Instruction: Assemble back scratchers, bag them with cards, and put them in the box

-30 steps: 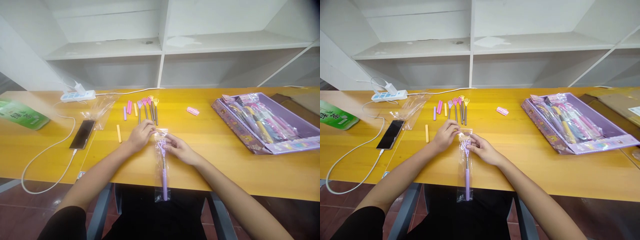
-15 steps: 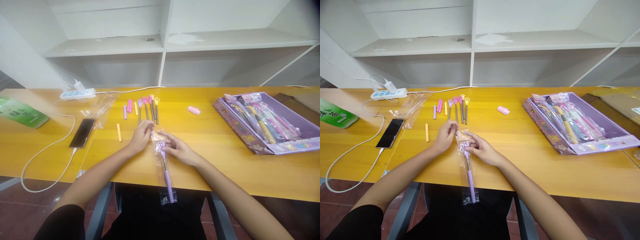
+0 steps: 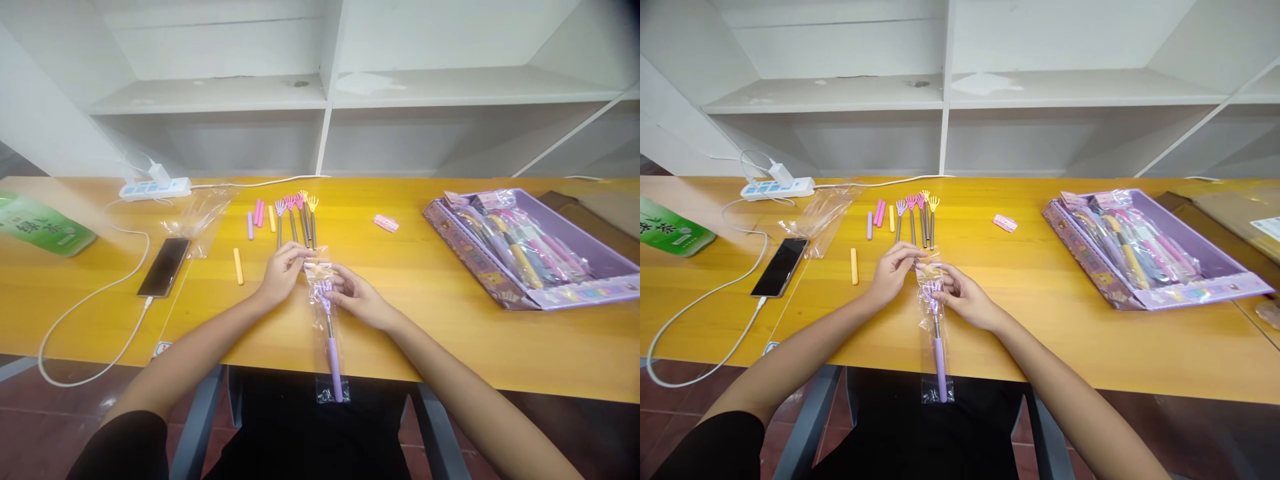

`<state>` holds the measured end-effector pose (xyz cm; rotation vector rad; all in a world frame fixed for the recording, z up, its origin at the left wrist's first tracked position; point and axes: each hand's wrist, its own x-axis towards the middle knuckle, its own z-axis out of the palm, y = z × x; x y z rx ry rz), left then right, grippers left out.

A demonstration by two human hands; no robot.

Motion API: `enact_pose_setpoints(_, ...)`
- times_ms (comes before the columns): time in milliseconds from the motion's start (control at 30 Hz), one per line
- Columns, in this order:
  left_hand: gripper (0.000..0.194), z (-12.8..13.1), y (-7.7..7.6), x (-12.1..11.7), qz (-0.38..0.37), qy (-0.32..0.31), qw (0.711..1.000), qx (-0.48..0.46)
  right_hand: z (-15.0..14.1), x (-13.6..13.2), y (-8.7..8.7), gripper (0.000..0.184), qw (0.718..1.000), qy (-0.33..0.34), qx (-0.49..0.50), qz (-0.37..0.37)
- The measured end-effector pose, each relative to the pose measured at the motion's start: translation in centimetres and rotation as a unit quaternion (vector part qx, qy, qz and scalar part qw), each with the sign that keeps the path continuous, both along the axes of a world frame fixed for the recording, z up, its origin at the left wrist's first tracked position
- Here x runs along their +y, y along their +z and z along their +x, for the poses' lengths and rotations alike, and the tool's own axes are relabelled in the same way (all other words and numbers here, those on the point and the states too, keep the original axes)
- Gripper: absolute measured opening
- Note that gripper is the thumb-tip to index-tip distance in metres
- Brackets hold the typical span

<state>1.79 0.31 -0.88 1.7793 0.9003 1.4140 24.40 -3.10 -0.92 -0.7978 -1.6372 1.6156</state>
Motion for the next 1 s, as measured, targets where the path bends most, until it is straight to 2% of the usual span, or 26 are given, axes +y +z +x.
enact_pose_setpoints(133,0.022,0.1,-0.3,0.1,-0.035,-0.024,0.998,-0.038,1.8,2.0,0.6,0.067,0.996,0.005,-0.087,0.007)
enact_pose_setpoints(233,0.025,0.1,-0.8,0.6,-0.046,-0.014,0.998,-0.044,5.0,6.0,2.0,0.049,0.972,-0.079,-0.189,0.115)
enact_pose_setpoints(300,0.024,0.1,-1.1,1.0,-0.046,-0.006,0.998,-0.044,7.6,9.4,2.8,0.033,0.921,-0.176,-0.271,0.216)
enact_pose_setpoints(367,0.025,-0.1,-1.3,1.4,-0.046,-0.001,0.998,-0.042,10.2,12.5,2.9,0.029,0.846,-0.302,-0.342,0.276)
enact_pose_setpoints(433,0.029,-0.3,-1.4,1.7,-0.045,0.004,0.998,-0.036,12.3,14.7,2.2,0.029,0.765,-0.437,-0.375,0.288)
enact_pose_setpoints(467,0.032,-0.4,-1.4,1.9,-0.044,0.006,0.999,-0.031,13.2,15.5,1.7,0.030,0.736,-0.483,-0.382,0.280)
enact_pose_setpoints(500,0.034,-0.5,-1.4,2.0,-0.043,0.007,0.999,-0.026,13.8,16.0,1.2,0.032,0.719,-0.513,-0.384,0.271)
enact_pose_setpoints(567,0.037,-0.6,-1.4,2.1,-0.040,0.005,0.999,-0.022,14.7,16.6,0.1,0.034,0.713,-0.522,-0.392,0.257)
enact_pose_setpoints(667,0.037,-0.6,-1.4,2.2,-0.053,-0.024,0.997,-0.057,15.1,16.8,-0.9,0.045,0.724,-0.485,-0.419,0.255)
enact_pose_setpoints(733,0.035,-0.5,-1.3,2.1,-0.080,-0.063,0.989,-0.104,15.2,16.8,-1.2,0.052,0.723,-0.470,-0.439,0.252)
enact_pose_setpoints(833,0.030,-0.2,-1.1,1.9,-0.122,-0.106,0.973,-0.163,15.3,17.0,-1.3,0.050,0.724,-0.460,-0.445,0.258)
enact_pose_setpoints(1000,0.029,-0.1,-1.2,1.9,-0.150,-0.078,0.969,-0.181,15.7,17.1,-1.1,0.050,0.742,-0.455,-0.415,0.267)
